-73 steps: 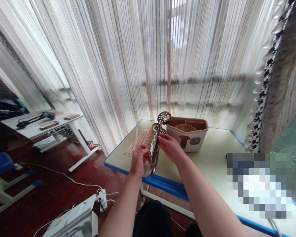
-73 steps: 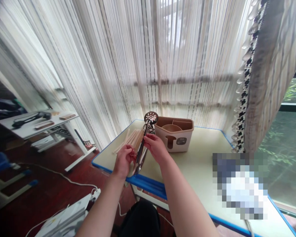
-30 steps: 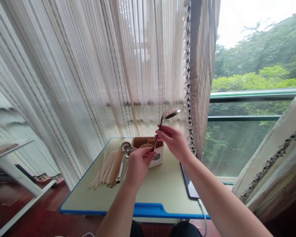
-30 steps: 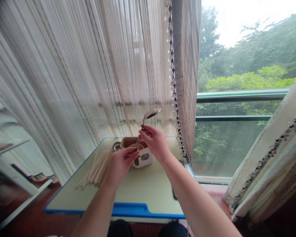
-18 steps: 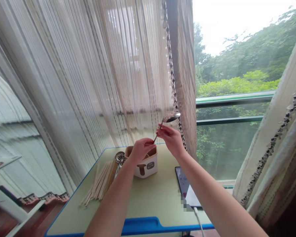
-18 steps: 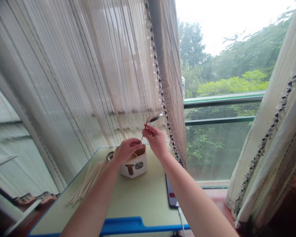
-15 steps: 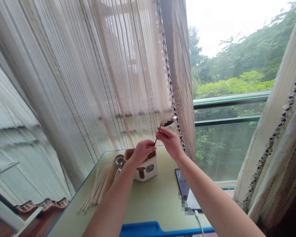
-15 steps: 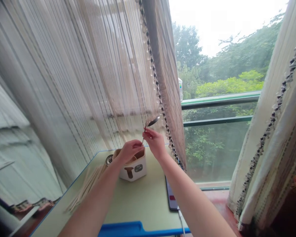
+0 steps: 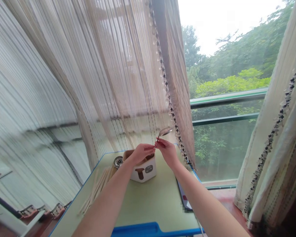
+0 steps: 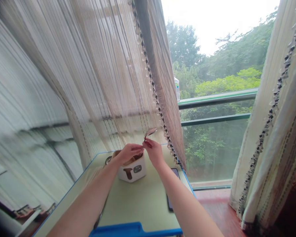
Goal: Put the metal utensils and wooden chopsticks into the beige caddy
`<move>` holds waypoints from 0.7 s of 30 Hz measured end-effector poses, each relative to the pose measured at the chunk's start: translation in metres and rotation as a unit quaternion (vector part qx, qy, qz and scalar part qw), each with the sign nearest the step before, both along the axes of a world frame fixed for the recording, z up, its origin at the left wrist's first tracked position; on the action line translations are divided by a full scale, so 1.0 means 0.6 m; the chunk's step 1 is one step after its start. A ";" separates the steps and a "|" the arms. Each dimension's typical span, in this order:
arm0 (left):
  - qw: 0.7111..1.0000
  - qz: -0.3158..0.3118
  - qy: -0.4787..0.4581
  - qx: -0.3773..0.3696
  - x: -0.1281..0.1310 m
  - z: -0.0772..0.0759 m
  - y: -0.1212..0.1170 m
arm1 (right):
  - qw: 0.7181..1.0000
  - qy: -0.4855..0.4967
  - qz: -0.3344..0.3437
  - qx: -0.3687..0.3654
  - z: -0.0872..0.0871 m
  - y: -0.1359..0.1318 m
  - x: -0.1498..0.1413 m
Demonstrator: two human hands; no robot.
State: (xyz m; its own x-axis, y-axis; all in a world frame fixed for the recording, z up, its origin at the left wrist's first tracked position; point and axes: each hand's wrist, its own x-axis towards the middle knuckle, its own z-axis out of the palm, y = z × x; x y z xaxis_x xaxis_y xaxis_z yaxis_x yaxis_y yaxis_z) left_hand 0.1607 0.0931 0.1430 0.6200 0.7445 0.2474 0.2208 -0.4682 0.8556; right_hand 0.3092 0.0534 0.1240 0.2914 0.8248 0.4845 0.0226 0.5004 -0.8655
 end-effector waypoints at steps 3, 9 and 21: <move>1.000 0.003 0.005 0.013 0.001 -0.006 -0.001 | 1.000 -0.016 -0.002 0.002 -0.013 -0.001 0.001; 0.996 0.010 0.050 0.072 -0.003 -0.007 -0.008 | 0.998 -0.048 -0.033 0.010 -0.021 -0.017 0.007; 0.999 0.000 0.036 0.027 -0.007 -0.017 -0.007 | 0.990 -0.124 -0.060 -0.020 -0.054 -0.009 0.012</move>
State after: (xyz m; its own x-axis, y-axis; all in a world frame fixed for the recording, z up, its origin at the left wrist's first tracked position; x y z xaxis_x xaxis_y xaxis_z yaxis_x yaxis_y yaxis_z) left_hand 0.1567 0.0890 0.1330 0.6375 0.7315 0.2419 0.2808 -0.5130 0.8112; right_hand 0.3162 0.0480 0.0918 0.2644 0.8117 0.5207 0.2943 0.4463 -0.8451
